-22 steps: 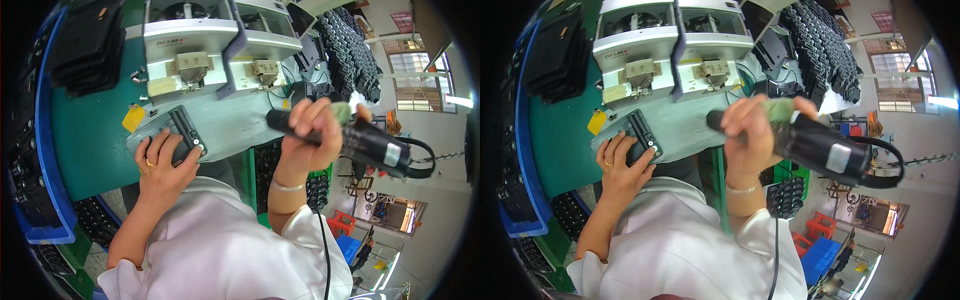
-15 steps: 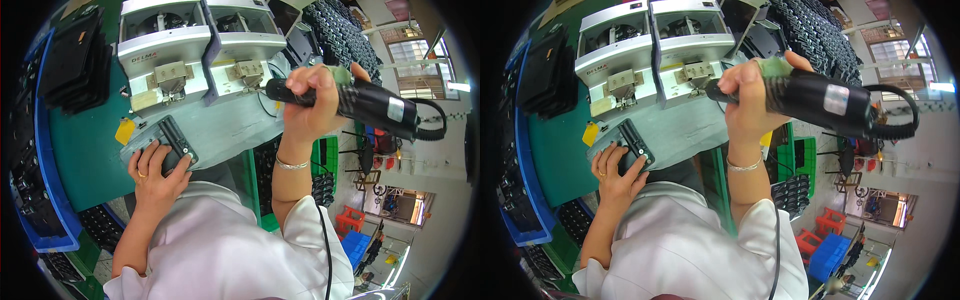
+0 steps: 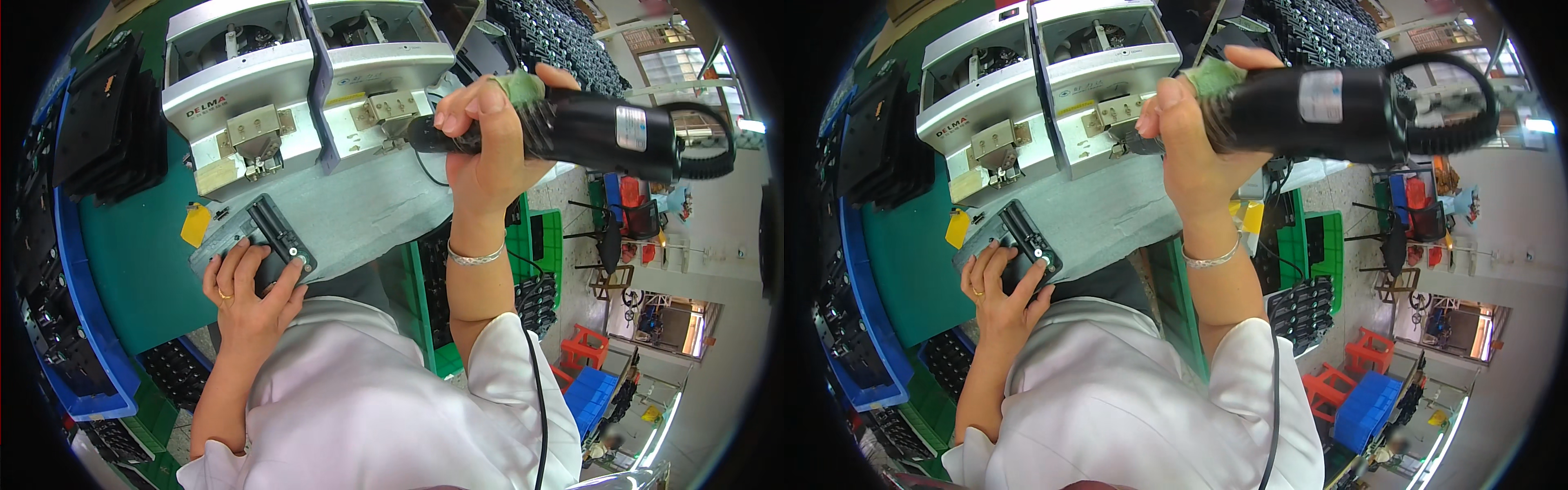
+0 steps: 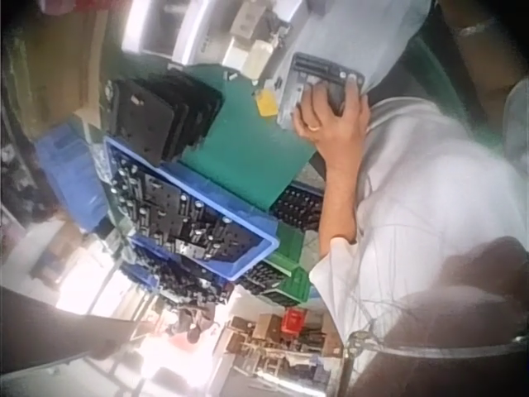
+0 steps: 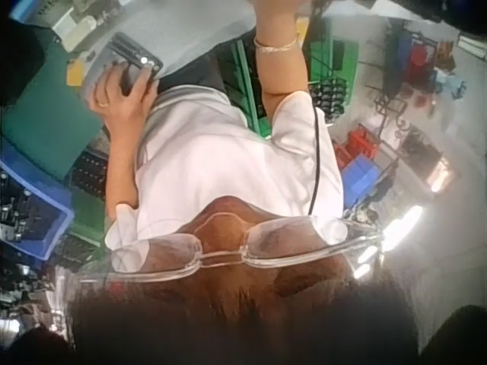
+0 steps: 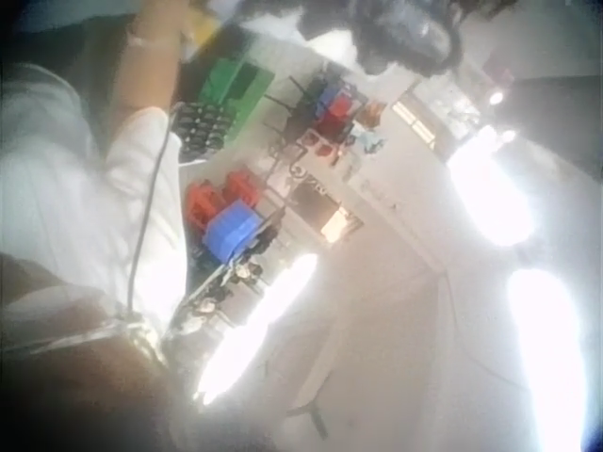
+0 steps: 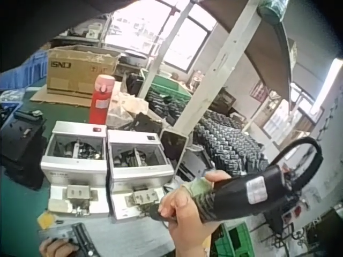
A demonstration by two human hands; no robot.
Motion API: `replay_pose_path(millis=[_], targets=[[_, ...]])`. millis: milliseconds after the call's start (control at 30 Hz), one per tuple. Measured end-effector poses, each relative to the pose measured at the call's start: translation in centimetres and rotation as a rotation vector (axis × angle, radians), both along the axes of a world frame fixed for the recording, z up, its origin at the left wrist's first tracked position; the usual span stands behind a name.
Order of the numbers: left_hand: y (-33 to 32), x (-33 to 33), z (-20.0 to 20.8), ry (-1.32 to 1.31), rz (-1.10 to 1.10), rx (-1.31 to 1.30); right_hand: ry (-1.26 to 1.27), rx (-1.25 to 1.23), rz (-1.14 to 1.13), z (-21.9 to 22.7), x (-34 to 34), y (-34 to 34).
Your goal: The person assembles small grey plastic housings by hand at a factory workbench, securing them with screws using an electric power screwdriver.
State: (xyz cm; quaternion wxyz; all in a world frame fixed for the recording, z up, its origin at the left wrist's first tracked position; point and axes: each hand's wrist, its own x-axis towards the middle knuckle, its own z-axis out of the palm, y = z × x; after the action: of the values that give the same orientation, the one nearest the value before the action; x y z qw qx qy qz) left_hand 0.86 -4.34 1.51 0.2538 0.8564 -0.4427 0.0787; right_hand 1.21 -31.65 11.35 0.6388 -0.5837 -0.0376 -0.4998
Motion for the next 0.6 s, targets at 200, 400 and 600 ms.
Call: replay_pose_path(millis=[200,400,600], targets=[[0.0,-0.1,-0.2,-0.012,0.01,-0.008,0.181,-0.181,0.108,1.3,1.4,-0.3],[-0.2,-0.1,0.3,0.0,0.023,-0.026,0.165,-0.227,0.137,1.2,0.4,-0.8],[0.1,0.0,0.4,0.001,0.035,-0.037,0.085,-0.007,0.16,0.5,-1.6,0.9]])
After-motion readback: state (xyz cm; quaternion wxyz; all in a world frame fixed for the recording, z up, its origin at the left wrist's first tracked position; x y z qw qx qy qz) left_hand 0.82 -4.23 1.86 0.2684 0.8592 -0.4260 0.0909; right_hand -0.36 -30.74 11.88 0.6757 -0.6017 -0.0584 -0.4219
